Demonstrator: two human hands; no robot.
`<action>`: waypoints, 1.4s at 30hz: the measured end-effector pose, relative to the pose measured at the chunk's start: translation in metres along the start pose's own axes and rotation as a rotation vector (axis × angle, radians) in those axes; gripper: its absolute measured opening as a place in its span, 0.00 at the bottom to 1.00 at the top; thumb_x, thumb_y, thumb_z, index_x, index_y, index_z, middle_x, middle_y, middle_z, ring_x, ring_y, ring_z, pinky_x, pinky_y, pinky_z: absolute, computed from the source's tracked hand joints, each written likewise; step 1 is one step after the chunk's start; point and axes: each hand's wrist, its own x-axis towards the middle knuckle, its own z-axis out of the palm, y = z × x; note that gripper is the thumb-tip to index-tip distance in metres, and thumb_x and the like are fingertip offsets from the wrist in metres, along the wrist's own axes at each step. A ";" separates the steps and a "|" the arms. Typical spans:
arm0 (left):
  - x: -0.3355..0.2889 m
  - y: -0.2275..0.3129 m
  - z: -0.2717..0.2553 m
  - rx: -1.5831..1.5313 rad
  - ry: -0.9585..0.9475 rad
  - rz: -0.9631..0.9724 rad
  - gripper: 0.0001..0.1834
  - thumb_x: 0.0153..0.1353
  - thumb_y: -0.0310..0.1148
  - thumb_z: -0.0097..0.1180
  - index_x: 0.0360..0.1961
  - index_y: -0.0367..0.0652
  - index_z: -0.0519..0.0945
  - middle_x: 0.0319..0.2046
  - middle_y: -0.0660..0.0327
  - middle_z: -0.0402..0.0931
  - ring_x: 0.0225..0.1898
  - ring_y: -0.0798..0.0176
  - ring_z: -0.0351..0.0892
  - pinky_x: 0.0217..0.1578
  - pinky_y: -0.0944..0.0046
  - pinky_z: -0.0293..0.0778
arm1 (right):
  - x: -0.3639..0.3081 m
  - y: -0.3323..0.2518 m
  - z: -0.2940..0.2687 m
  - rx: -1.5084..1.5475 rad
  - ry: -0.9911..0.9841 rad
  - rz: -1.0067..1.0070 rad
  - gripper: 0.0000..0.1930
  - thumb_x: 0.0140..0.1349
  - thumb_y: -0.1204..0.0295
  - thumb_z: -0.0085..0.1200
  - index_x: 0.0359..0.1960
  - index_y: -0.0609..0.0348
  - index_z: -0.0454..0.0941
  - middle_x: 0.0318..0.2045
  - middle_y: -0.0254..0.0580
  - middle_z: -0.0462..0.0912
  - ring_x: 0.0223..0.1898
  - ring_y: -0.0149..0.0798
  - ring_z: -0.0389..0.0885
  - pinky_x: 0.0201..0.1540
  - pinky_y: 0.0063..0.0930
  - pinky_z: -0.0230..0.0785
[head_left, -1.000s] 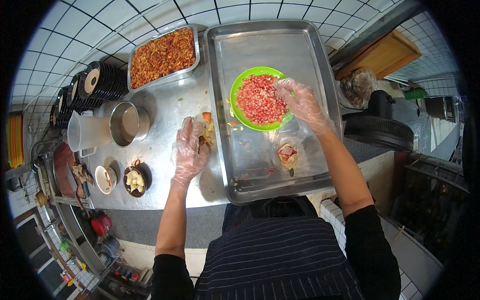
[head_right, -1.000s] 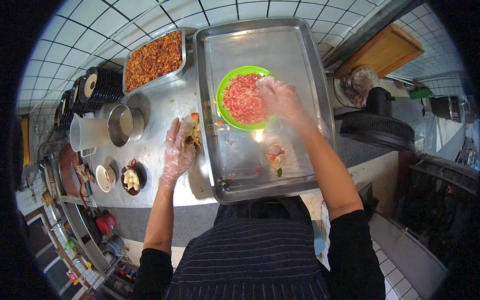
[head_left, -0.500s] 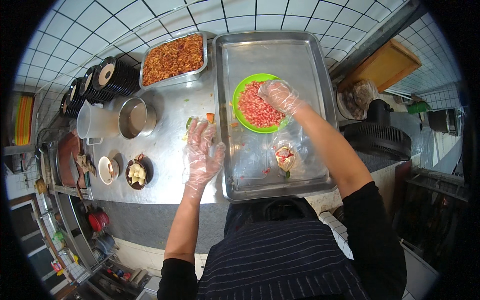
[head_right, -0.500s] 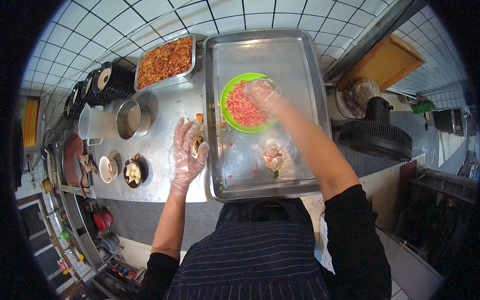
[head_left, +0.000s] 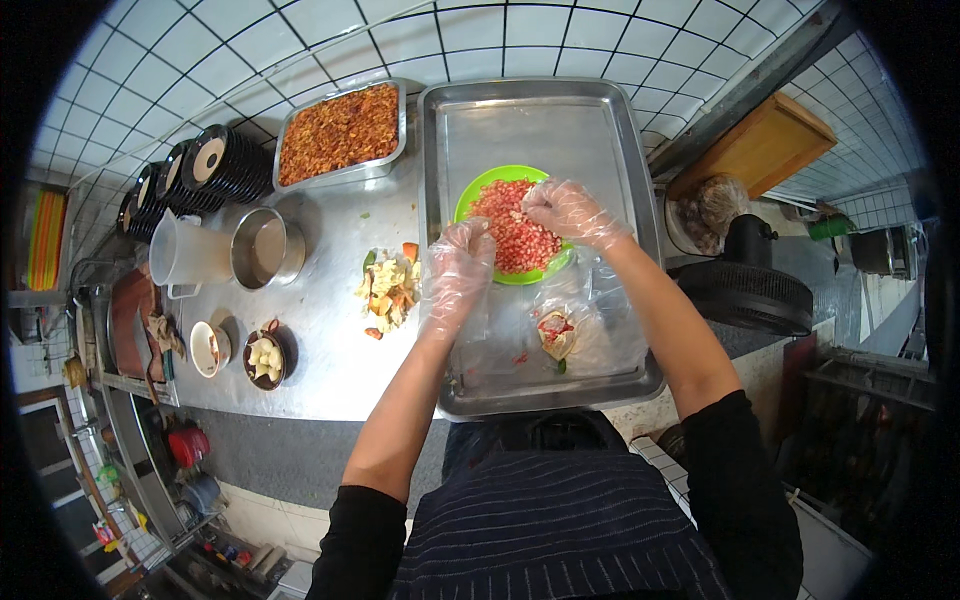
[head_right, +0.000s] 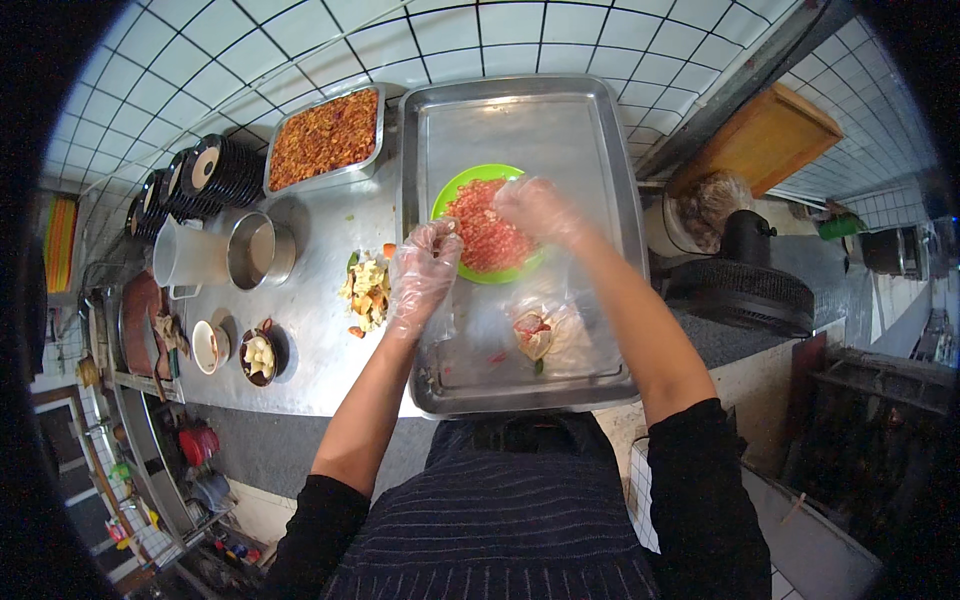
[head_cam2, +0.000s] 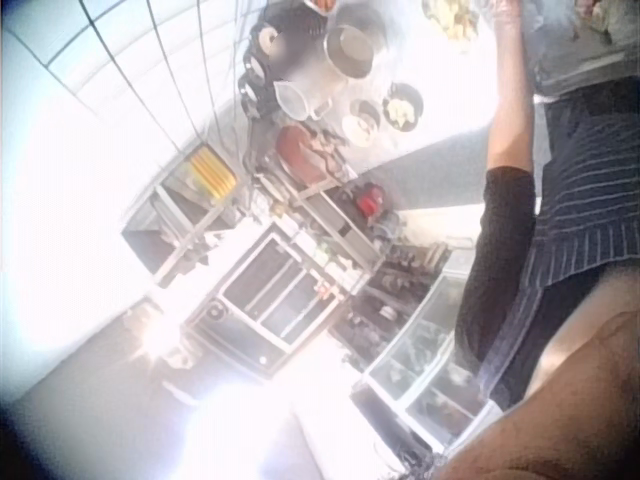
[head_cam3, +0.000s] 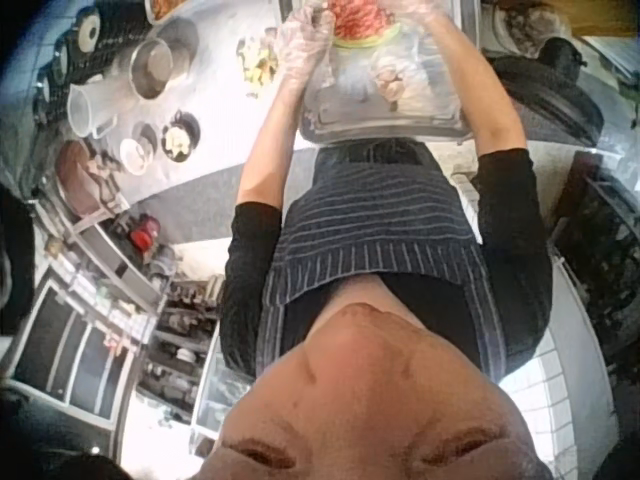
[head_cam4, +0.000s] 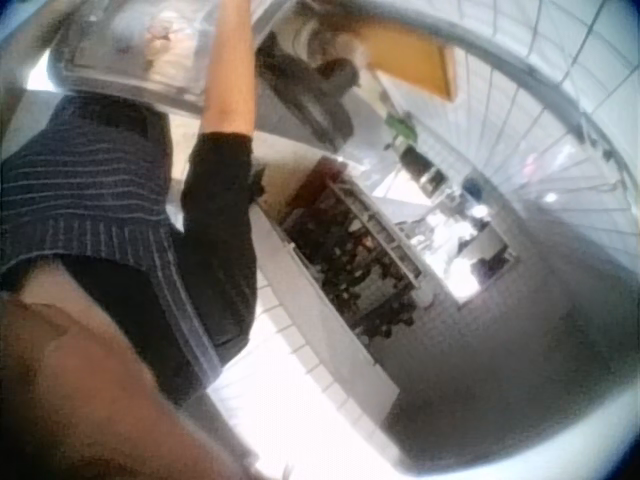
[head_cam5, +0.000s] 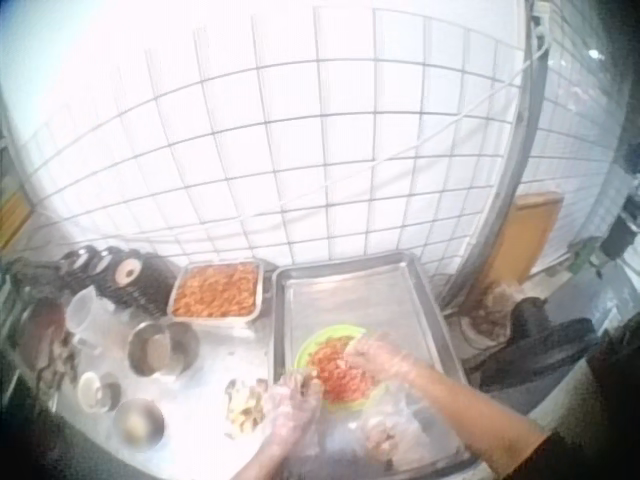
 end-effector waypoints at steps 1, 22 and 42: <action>0.001 0.003 0.003 -0.082 -0.007 -0.071 0.12 0.58 0.32 0.57 0.41 0.39 0.80 0.35 0.50 0.80 0.36 0.57 0.82 0.38 0.61 0.76 | -0.004 -0.002 0.004 0.083 0.106 -0.014 0.09 0.58 0.68 0.48 0.27 0.61 0.75 0.30 0.51 0.78 0.35 0.54 0.76 0.41 0.45 0.68; 0.022 0.004 0.031 -0.703 -0.123 -0.312 0.09 0.58 0.26 0.57 0.40 0.33 0.79 0.32 0.63 0.79 0.32 0.73 0.77 0.34 0.73 0.75 | -0.002 -0.003 0.012 0.438 -0.043 0.118 0.06 0.61 0.73 0.51 0.33 0.63 0.76 0.24 0.35 0.76 0.26 0.26 0.75 0.30 0.28 0.70; 0.020 0.002 0.038 -1.270 -0.271 -0.438 0.05 0.56 0.27 0.59 0.32 0.41 0.76 0.30 0.65 0.76 0.29 0.70 0.76 0.34 0.71 0.74 | -0.023 -0.017 0.014 0.709 0.100 0.182 0.04 0.58 0.74 0.52 0.30 0.62 0.76 0.27 0.33 0.78 0.29 0.25 0.76 0.31 0.22 0.71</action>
